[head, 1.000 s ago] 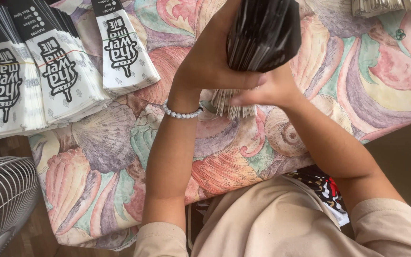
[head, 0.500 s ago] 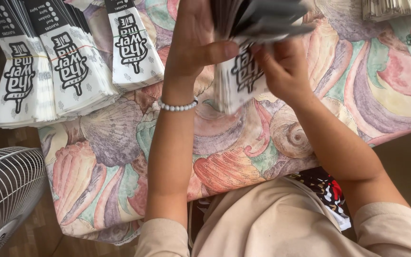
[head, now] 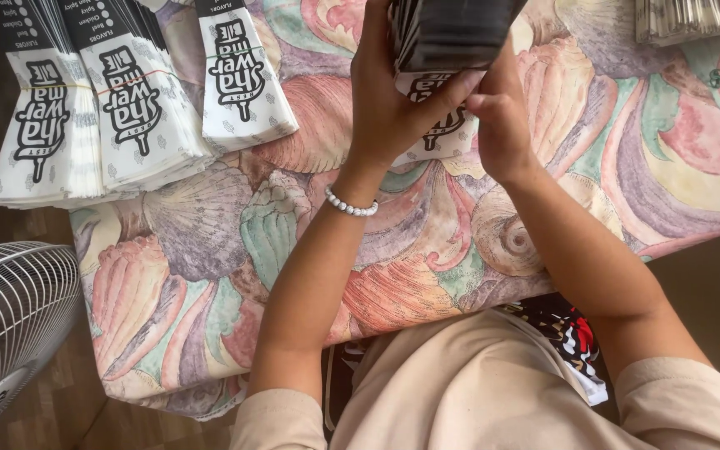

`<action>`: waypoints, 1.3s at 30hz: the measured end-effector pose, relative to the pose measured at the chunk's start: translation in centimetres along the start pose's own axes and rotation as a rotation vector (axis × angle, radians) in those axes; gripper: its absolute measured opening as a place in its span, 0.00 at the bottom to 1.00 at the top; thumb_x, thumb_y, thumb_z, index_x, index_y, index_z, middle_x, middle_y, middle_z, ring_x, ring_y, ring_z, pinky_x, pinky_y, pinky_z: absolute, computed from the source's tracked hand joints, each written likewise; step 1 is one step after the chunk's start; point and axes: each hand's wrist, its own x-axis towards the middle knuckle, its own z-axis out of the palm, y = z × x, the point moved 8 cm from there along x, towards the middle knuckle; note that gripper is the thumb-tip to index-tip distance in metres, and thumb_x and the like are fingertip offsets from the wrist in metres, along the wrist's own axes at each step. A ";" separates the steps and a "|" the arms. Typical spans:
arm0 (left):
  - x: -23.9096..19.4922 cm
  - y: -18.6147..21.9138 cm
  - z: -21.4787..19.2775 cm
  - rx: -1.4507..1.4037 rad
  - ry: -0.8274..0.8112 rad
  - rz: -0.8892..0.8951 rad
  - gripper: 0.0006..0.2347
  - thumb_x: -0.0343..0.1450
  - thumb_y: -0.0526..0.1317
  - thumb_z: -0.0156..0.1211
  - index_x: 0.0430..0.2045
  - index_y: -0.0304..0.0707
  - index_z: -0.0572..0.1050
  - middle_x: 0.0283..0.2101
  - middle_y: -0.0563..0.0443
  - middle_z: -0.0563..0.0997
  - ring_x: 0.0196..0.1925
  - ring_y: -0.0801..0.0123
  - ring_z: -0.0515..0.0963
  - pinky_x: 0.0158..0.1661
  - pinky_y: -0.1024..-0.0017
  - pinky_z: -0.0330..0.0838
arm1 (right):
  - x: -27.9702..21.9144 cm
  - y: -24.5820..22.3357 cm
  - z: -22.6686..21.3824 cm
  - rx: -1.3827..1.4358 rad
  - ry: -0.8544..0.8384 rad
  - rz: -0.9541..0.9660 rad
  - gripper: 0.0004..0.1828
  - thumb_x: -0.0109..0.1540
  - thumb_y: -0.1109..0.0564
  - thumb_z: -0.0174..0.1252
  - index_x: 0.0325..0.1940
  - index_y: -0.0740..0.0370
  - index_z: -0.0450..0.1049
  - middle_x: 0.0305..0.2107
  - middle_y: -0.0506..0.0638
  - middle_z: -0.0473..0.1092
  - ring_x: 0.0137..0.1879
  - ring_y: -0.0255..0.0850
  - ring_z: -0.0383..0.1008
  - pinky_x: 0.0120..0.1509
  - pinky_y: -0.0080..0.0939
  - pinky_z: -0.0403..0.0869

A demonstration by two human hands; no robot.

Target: Folding and stacking paper food wrappers on a table

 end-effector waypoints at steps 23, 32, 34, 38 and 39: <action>-1.0 -3.2 1.3 0.026 -0.030 0.032 0.46 0.64 0.53 0.82 0.73 0.50 0.52 0.72 0.53 0.69 0.76 0.60 0.73 0.75 0.62 0.73 | 2.9 0.0 -4.5 0.144 0.320 -0.251 0.21 0.77 0.47 0.36 0.69 0.56 0.64 0.51 0.53 0.66 0.58 0.41 0.64 0.73 0.44 0.64; -0.6 -3.3 1.4 0.030 -0.014 -0.011 0.39 0.64 0.54 0.75 0.66 0.49 0.57 0.60 0.52 0.75 0.63 0.63 0.78 0.60 0.67 0.77 | 4.0 -3.3 0.6 0.443 0.089 -0.056 0.32 0.66 0.29 0.38 0.48 0.57 0.71 0.44 0.51 0.70 0.57 0.40 0.71 0.69 0.43 0.69; -0.1 -2.8 1.1 -0.025 0.000 -0.011 0.37 0.64 0.52 0.76 0.63 0.49 0.58 0.57 0.52 0.75 0.60 0.64 0.79 0.58 0.68 0.77 | 3.9 -0.7 -1.9 0.411 0.171 -0.135 0.32 0.69 0.33 0.38 0.57 0.62 0.69 0.50 0.56 0.70 0.63 0.40 0.68 0.74 0.43 0.62; -0.3 -2.4 1.2 0.042 0.063 0.006 0.34 0.62 0.50 0.76 0.59 0.49 0.62 0.53 0.53 0.76 0.55 0.63 0.80 0.53 0.67 0.77 | 0.5 7.1 -6.1 0.181 0.265 -0.415 0.22 0.83 0.57 0.41 0.82 0.49 0.52 0.75 0.48 0.57 0.81 0.38 0.54 0.91 0.46 0.49; 0.0 -2.5 1.0 0.041 0.064 0.005 0.34 0.62 0.50 0.76 0.59 0.49 0.62 0.53 0.53 0.76 0.55 0.63 0.80 0.53 0.67 0.77 | 1.6 2.8 -4.8 0.181 0.264 -0.414 0.22 0.83 0.57 0.41 0.82 0.49 0.52 0.75 0.48 0.57 0.81 0.38 0.54 0.91 0.46 0.49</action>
